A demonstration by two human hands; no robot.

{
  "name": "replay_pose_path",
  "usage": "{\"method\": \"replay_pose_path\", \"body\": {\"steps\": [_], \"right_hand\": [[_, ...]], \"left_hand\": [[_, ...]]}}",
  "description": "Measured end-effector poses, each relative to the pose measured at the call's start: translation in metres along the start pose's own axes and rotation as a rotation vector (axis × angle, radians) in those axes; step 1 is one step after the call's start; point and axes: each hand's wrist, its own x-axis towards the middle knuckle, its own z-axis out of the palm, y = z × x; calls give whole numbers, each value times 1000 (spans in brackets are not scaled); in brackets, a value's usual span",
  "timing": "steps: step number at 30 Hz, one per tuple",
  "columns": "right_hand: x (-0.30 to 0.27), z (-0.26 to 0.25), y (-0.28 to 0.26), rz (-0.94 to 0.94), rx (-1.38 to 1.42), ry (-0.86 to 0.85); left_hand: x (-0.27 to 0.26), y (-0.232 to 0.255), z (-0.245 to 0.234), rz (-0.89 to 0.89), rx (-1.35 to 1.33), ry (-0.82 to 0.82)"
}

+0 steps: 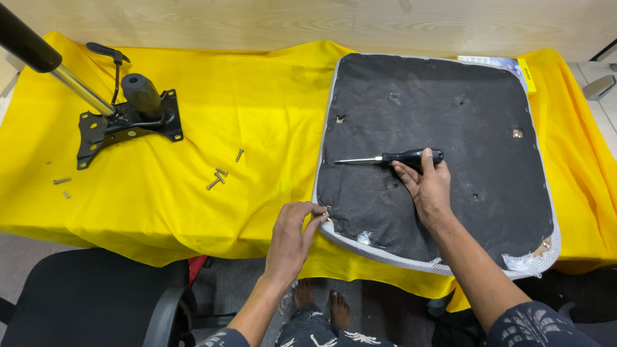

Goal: The person uses a screwdriver to fasten screws into a black rectangular seat cushion placed on a yellow cloth. They pick up screws from the table and tighten them into pre-drilled holes on the underside of the cushion.

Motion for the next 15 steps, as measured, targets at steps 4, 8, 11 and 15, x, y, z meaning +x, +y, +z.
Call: {"method": "replay_pose_path", "body": {"steps": [4, 8, 11, 15], "right_hand": [[0, -2, 0, 5, 2, -18], [-1, -2, -1, 2, -40, -47], [-2, -4, -1, 1, -23, -68], [-1, -6, 1, 8, -5, -71]], "left_hand": [[-4, 4, 7, 49, 16, 18], [-7, 7, 9, 40, 22, 21], [-9, 9, 10, 66, 59, 15], [-11, 13, 20, -12, 85, 62]]}}
